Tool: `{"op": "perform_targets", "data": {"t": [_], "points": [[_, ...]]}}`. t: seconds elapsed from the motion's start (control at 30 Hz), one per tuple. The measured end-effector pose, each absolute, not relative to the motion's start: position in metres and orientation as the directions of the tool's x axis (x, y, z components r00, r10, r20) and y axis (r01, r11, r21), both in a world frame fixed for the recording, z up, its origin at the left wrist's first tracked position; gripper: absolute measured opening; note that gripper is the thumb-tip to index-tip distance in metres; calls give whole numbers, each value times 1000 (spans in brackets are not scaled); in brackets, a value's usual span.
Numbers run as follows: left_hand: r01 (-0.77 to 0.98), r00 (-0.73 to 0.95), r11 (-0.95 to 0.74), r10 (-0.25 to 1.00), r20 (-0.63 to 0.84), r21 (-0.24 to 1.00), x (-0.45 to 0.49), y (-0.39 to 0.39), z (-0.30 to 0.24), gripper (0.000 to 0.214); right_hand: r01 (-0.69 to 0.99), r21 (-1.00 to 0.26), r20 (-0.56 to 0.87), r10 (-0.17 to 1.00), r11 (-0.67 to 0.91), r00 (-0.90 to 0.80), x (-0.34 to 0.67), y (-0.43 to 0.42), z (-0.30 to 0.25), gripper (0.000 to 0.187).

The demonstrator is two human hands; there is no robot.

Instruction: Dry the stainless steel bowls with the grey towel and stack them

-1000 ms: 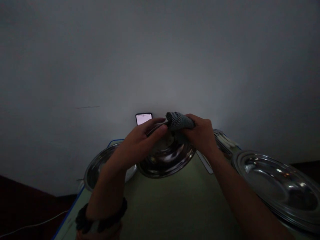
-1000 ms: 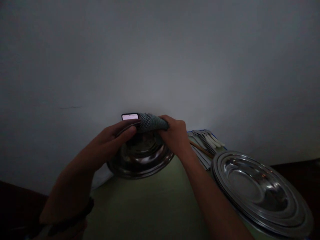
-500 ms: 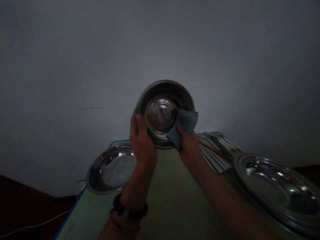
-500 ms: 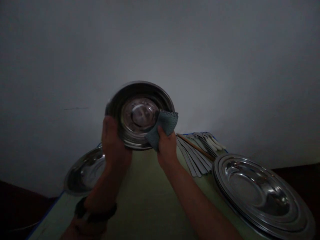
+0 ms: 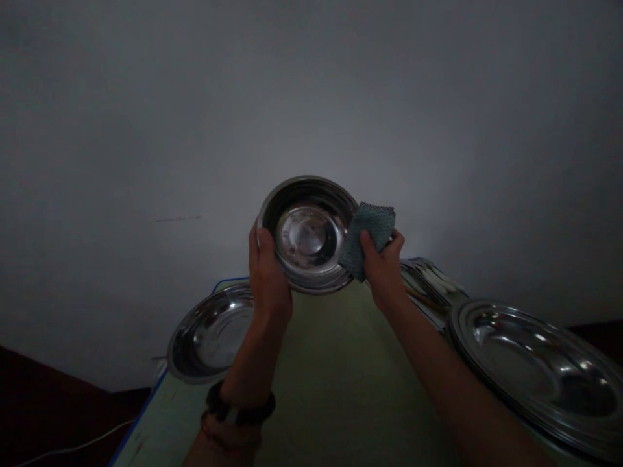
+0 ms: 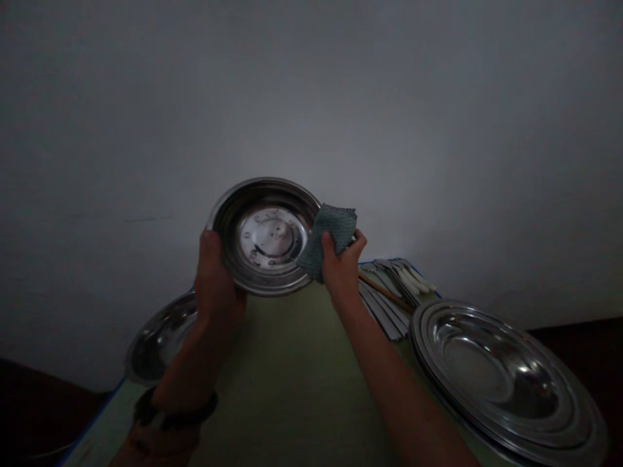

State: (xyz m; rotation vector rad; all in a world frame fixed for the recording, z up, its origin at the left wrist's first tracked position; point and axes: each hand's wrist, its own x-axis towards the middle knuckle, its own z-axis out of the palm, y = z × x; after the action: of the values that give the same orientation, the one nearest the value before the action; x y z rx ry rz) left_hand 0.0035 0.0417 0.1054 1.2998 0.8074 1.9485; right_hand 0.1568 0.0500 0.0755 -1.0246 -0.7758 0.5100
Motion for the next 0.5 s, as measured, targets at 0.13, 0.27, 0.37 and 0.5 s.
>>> {"op": "perform_targets", "data": {"t": [0.13,0.27,0.37,0.5], "points": [[-142,-287,-585,796,533,798,1,42,107,44,-113,-836,319,642,538,697,168,52,80,39],[-13,-242,-556,808,537,831,-2,45,107,42,-603,-699,-49,816,384,576,179,48,95,18],[14,-225,-504,840,494,864,-4,49,104,45,-828,-518,-144,932,214,332,179,43,103,23],[11,-209,-456,869,448,890,-9,53,102,47,-912,-395,28,993,113,111,169,42,99,34]]}}
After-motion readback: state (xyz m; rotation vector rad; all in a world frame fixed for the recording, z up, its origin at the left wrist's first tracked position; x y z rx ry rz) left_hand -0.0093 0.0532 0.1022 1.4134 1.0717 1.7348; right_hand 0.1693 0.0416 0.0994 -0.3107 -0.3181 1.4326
